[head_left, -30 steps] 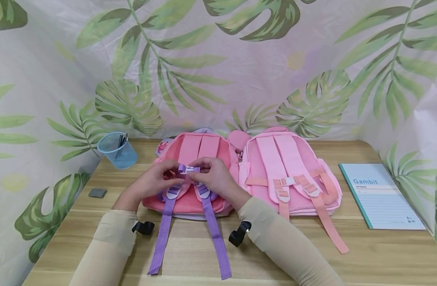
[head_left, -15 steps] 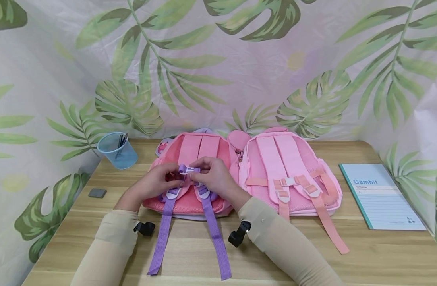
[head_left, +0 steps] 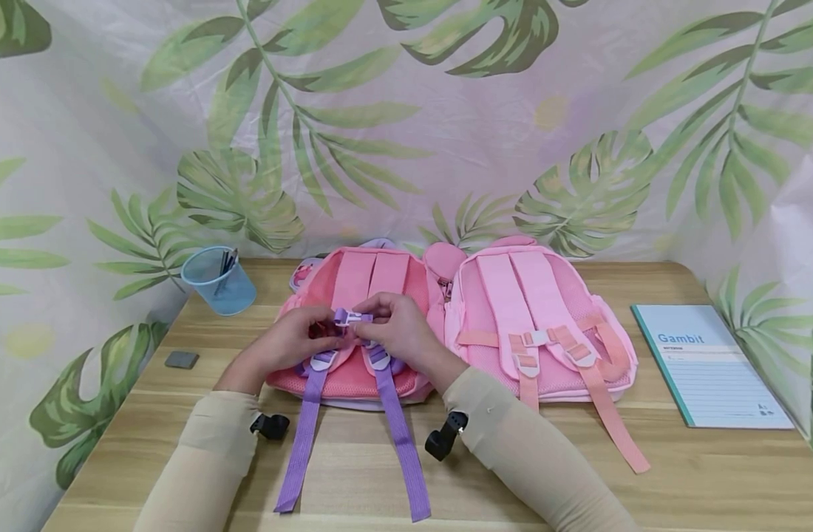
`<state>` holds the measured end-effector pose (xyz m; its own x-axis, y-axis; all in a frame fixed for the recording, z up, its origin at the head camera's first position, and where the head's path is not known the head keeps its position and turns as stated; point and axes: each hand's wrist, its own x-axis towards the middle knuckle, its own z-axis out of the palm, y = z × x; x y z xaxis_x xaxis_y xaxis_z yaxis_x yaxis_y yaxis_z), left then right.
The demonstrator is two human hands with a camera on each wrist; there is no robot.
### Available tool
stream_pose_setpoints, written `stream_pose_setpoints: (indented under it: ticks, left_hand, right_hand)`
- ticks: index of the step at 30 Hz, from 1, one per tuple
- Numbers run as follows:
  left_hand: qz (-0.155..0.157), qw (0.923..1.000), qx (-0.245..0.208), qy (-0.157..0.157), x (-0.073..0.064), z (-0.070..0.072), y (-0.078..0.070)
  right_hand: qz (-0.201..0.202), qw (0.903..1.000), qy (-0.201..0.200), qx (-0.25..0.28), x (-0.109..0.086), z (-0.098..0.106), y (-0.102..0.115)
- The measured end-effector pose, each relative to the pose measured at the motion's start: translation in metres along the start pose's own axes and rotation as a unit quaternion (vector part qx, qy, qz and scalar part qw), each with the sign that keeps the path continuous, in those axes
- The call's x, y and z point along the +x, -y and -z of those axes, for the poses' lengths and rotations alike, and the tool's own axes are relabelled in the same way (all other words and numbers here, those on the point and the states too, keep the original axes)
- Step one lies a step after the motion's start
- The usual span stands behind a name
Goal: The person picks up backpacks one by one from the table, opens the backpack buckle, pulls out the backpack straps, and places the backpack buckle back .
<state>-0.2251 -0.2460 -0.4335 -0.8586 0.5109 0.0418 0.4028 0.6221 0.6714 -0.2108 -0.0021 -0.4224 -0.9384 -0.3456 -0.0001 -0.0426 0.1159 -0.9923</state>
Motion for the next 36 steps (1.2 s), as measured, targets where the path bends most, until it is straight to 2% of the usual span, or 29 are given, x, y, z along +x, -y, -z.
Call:
stream_pose_setpoints:
  ticks: [20,36]
  left_hand:
    - [0.010,0.9999,0.011,0.001,0.0017,-0.0023,0.0017]
    - [0.037,0.9993,0.004,0.007,0.0013,-0.0031,-0.0014]
  right_hand:
    - [0.017,0.9993,-0.013,0.029,-0.0013,0.0024,0.0045]
    - [0.017,0.9936,-0.026,0.109,-0.0026,-0.0026,0.0076]
